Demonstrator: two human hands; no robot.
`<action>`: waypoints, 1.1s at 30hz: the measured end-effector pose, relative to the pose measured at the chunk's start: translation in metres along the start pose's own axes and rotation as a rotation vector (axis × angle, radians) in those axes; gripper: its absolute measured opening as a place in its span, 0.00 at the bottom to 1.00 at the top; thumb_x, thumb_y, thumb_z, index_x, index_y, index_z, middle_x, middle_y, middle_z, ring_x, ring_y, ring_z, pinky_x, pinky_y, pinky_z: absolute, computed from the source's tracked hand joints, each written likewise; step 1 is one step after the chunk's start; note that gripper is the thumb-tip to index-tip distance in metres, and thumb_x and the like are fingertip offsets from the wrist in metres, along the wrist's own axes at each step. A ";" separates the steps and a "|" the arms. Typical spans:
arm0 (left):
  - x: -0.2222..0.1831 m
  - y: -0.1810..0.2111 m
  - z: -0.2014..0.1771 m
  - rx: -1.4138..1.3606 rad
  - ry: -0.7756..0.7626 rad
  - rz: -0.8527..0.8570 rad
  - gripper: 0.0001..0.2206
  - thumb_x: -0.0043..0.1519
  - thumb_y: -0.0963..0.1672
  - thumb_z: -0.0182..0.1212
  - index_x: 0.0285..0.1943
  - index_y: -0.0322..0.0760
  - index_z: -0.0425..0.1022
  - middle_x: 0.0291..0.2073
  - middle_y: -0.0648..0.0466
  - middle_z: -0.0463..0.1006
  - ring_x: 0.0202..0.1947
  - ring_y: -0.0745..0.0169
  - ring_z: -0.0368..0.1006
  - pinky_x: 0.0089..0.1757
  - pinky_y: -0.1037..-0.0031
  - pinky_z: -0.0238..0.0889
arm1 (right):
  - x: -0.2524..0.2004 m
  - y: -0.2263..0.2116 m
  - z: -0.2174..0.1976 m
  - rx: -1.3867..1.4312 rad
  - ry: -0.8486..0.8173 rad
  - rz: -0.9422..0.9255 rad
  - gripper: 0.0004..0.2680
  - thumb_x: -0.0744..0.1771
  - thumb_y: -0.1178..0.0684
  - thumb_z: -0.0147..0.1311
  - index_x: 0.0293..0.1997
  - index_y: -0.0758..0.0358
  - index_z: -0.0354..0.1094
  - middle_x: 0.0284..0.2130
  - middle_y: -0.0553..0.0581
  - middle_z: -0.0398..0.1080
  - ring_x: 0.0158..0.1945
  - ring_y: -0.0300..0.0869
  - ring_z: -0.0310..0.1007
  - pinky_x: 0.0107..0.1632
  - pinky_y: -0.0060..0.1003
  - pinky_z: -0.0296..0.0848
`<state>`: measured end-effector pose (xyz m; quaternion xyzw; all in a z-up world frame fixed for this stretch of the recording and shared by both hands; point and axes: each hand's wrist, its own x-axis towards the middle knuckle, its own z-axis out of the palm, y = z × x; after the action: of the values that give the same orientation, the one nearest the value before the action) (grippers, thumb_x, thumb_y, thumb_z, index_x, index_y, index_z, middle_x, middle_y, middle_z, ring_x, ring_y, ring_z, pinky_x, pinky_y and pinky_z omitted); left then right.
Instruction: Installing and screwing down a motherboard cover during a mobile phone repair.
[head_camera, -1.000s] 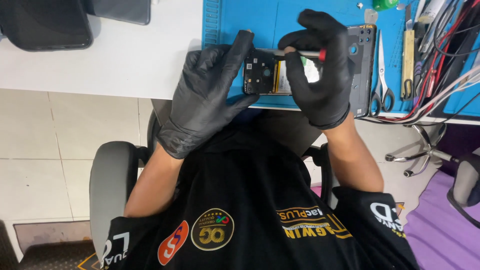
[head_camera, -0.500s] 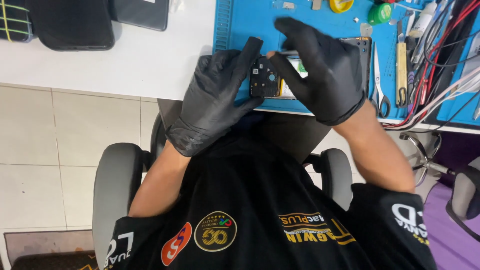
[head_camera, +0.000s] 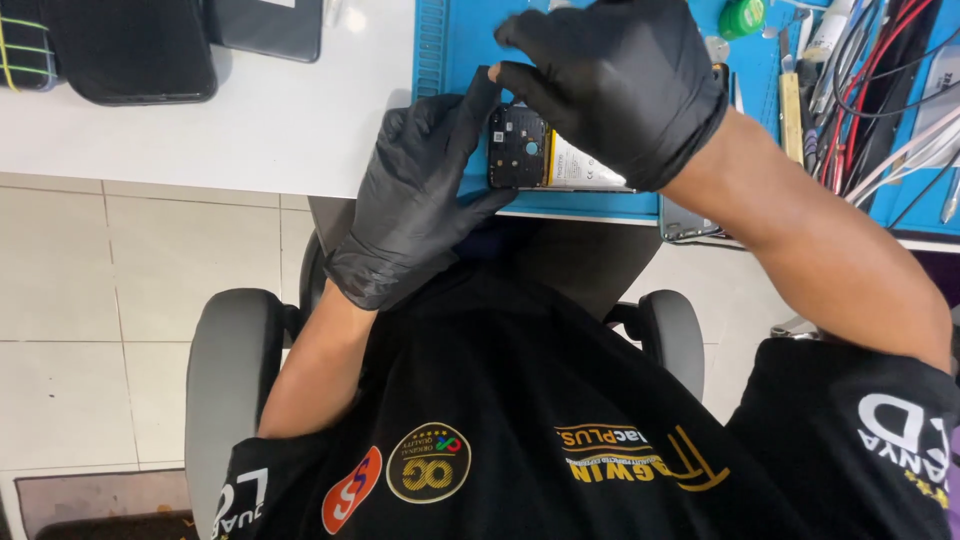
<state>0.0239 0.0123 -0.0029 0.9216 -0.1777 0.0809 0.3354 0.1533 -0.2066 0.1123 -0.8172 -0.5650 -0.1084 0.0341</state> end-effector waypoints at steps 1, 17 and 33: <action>-0.001 -0.003 0.002 -0.002 0.007 0.012 0.51 0.72 0.55 0.81 0.92 0.48 0.38 0.69 0.35 0.71 0.66 0.34 0.71 0.61 0.50 0.69 | 0.002 0.003 0.000 0.032 0.037 -0.021 0.13 0.81 0.48 0.61 0.74 0.65 0.70 0.64 0.69 0.75 0.62 0.64 0.78 0.58 0.58 0.78; 0.002 -0.003 0.002 0.036 0.013 0.015 0.49 0.69 0.57 0.80 0.90 0.44 0.45 0.66 0.38 0.74 0.65 0.41 0.73 0.59 0.52 0.67 | -0.007 0.007 0.012 0.475 -0.155 0.108 0.25 0.80 0.62 0.57 0.87 0.63 0.41 0.56 0.75 0.73 0.52 0.69 0.76 0.50 0.59 0.75; 0.003 -0.004 -0.001 0.092 -0.011 0.073 0.46 0.75 0.59 0.74 0.90 0.41 0.44 0.75 0.52 0.79 0.68 0.45 0.69 0.62 0.55 0.61 | -0.200 0.000 -0.008 0.567 0.517 0.733 0.12 0.83 0.71 0.48 0.75 0.67 0.52 0.60 0.76 0.68 0.44 0.69 0.83 0.54 0.58 0.81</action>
<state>0.0282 0.0148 -0.0039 0.9294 -0.2091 0.0963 0.2883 0.0843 -0.3915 0.0764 -0.8664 -0.2228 -0.1304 0.4275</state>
